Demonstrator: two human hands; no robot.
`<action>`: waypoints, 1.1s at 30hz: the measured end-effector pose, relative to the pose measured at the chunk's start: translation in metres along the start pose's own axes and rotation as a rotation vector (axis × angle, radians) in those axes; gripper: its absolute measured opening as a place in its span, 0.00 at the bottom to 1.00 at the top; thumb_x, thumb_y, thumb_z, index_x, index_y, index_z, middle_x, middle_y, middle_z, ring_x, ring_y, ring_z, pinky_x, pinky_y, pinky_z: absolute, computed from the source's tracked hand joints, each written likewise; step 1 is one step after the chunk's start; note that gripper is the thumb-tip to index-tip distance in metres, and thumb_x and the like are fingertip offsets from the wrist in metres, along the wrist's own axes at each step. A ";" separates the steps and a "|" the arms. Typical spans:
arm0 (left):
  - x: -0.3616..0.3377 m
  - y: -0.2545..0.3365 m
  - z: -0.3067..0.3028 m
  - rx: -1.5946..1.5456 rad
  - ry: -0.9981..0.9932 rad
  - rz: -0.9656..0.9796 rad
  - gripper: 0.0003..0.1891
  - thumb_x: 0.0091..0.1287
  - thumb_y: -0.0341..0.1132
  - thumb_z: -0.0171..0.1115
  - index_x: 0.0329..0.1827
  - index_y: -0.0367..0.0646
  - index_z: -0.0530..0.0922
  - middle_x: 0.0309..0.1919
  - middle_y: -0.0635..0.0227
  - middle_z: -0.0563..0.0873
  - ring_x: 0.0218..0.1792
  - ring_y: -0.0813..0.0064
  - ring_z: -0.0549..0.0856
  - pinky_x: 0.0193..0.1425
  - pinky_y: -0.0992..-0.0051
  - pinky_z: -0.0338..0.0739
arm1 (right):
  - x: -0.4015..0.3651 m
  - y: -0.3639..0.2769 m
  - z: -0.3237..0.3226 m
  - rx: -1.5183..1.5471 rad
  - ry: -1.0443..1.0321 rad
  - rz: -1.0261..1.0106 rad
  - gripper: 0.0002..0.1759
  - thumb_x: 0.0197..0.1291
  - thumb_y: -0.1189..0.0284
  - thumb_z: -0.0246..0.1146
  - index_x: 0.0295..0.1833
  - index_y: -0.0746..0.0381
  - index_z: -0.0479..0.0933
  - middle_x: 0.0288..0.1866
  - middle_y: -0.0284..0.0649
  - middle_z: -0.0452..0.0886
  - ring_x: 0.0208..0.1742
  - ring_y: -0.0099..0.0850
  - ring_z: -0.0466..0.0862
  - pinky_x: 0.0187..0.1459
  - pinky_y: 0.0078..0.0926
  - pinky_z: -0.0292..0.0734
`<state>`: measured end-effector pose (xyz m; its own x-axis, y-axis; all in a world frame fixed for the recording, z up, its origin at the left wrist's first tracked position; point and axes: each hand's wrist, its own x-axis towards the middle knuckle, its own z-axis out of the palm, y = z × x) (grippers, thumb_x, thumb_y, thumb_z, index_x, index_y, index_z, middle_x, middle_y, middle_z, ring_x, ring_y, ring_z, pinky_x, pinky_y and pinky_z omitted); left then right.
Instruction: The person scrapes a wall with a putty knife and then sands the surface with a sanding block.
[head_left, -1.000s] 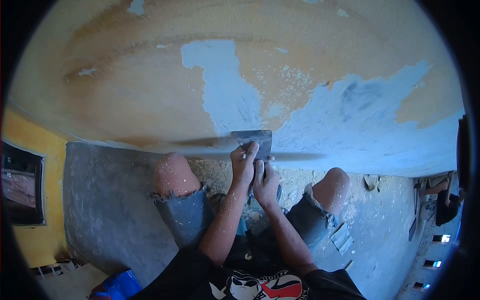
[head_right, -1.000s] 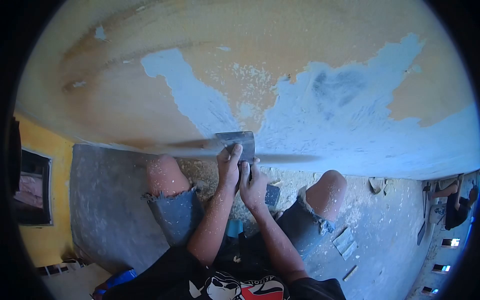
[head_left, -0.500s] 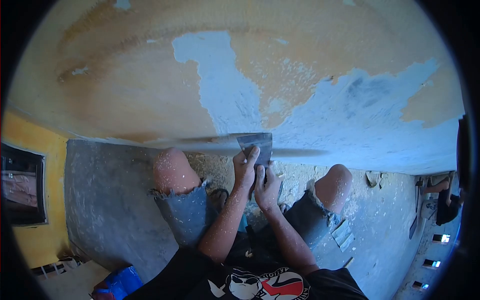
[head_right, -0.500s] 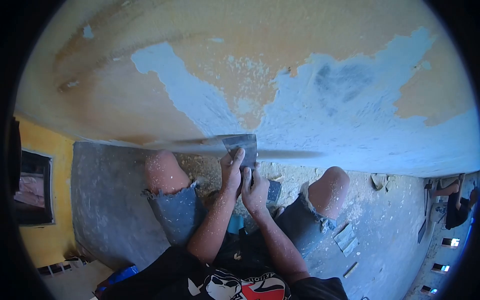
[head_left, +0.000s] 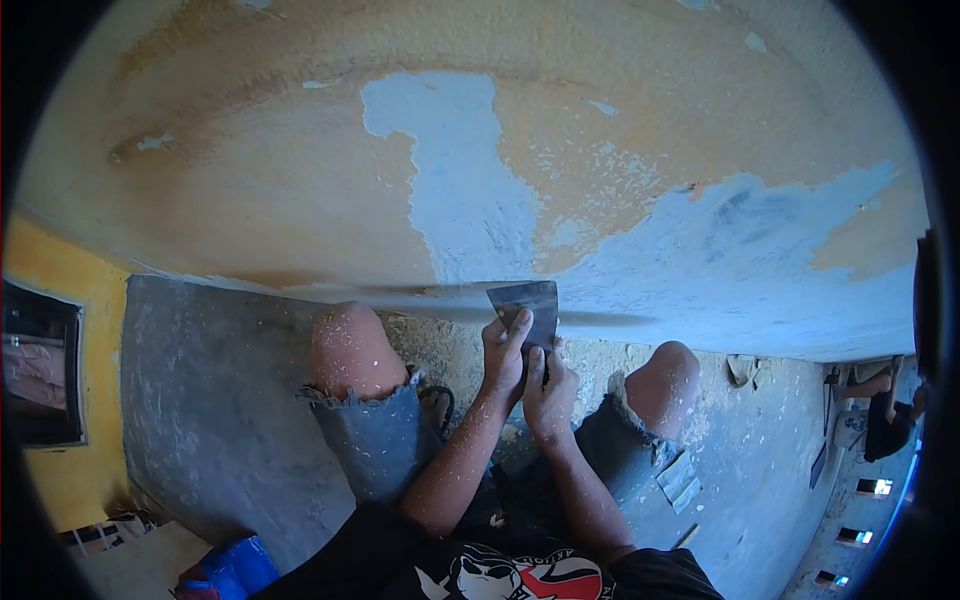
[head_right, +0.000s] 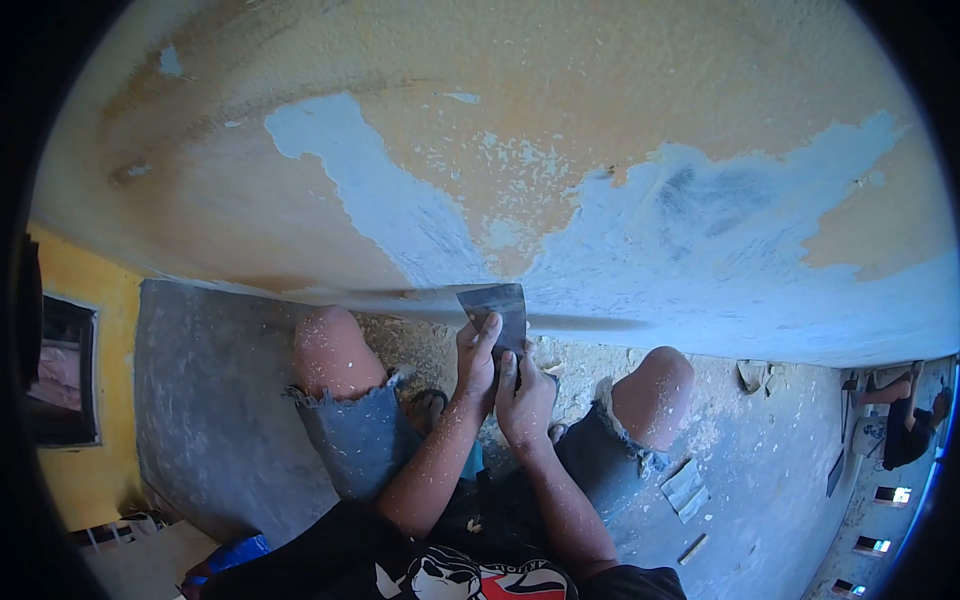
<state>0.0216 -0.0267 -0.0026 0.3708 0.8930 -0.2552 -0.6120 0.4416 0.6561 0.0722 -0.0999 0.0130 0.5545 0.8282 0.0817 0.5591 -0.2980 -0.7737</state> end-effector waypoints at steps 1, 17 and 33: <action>-0.001 0.000 0.000 -0.005 0.008 -0.018 0.15 0.71 0.42 0.61 0.46 0.37 0.79 0.33 0.62 0.85 0.30 0.71 0.85 0.35 0.73 0.82 | 0.000 0.001 0.001 -0.007 0.001 -0.014 0.20 0.71 0.66 0.55 0.48 0.75 0.78 0.23 0.61 0.78 0.26 0.57 0.81 0.31 0.48 0.74; -0.010 0.037 0.014 0.138 0.015 0.135 0.12 0.72 0.37 0.61 0.43 0.34 0.79 0.35 0.64 0.85 0.32 0.72 0.87 0.34 0.73 0.82 | -0.002 -0.041 -0.009 0.058 0.052 -0.021 0.17 0.72 0.69 0.54 0.36 0.73 0.73 0.20 0.61 0.73 0.22 0.57 0.79 0.23 0.44 0.67; 0.001 0.004 -0.002 0.113 0.000 0.034 0.12 0.72 0.38 0.60 0.46 0.37 0.80 0.34 0.63 0.86 0.31 0.73 0.86 0.36 0.74 0.82 | -0.004 -0.009 0.004 0.056 0.018 0.047 0.22 0.71 0.66 0.53 0.52 0.79 0.75 0.25 0.64 0.77 0.28 0.59 0.80 0.33 0.50 0.73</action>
<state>0.0178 -0.0238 -0.0020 0.3509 0.9072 -0.2319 -0.5414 0.3986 0.7403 0.0627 -0.0985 0.0168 0.5906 0.8051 0.0551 0.4967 -0.3089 -0.8111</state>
